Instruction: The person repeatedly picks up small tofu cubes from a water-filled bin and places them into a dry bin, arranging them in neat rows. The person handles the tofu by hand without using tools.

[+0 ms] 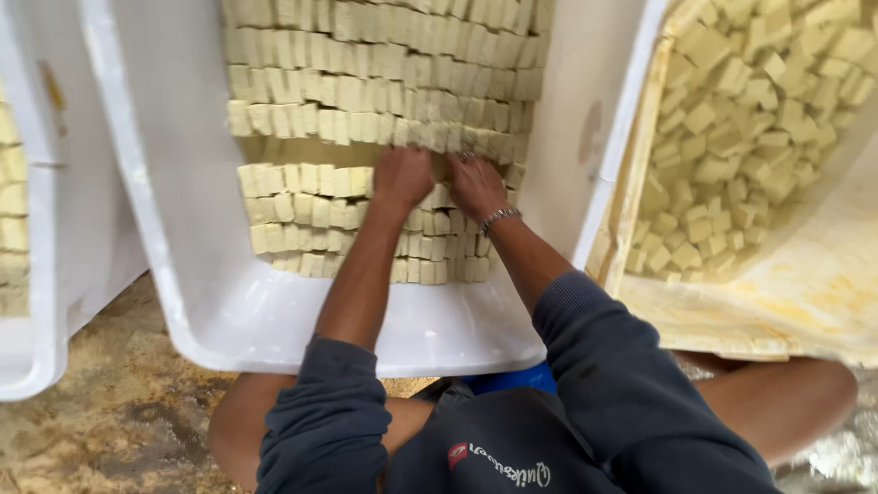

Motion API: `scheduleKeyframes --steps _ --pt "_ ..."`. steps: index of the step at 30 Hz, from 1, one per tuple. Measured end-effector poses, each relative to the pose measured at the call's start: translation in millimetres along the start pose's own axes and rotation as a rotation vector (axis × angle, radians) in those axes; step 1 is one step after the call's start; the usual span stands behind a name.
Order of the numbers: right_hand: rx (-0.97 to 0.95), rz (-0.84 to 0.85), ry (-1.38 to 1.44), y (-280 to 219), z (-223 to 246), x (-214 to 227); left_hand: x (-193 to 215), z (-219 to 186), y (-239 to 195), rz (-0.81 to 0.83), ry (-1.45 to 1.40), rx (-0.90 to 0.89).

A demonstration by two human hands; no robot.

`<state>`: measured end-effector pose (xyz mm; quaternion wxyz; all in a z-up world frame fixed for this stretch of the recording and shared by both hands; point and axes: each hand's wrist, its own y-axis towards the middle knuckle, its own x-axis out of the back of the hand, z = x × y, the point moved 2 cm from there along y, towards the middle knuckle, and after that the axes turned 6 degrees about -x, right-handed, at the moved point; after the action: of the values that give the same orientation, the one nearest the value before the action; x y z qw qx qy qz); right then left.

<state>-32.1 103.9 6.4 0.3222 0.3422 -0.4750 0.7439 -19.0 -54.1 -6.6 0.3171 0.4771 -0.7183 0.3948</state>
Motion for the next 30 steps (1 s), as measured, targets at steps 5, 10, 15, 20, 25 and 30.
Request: scheduleKeyframes --steps 5,10,15,20,25,30 --pt "0.088 -0.049 0.036 27.8 -5.2 9.4 19.3 19.2 14.9 -0.084 -0.065 -0.054" --pt "0.072 0.026 -0.087 4.4 19.0 -15.1 17.6 22.5 -27.7 0.024 0.022 -0.156" --pt "0.258 -0.149 -0.062 -6.6 41.6 -38.0 13.1 32.8 -51.4 0.096 0.110 -0.153" --pt "0.164 -0.006 -0.138 -42.9 42.1 -46.5 4.2 18.1 -85.0 0.146 0.106 -0.189" --pt "0.265 -0.403 0.137 -56.3 75.0 40.5 52.6 -20.1 -55.9 -0.023 -0.051 -0.037" --pt "0.199 -0.432 0.686 -148.3 19.5 156.3 83.2 -136.8 -15.9 -0.366 -0.520 0.052"
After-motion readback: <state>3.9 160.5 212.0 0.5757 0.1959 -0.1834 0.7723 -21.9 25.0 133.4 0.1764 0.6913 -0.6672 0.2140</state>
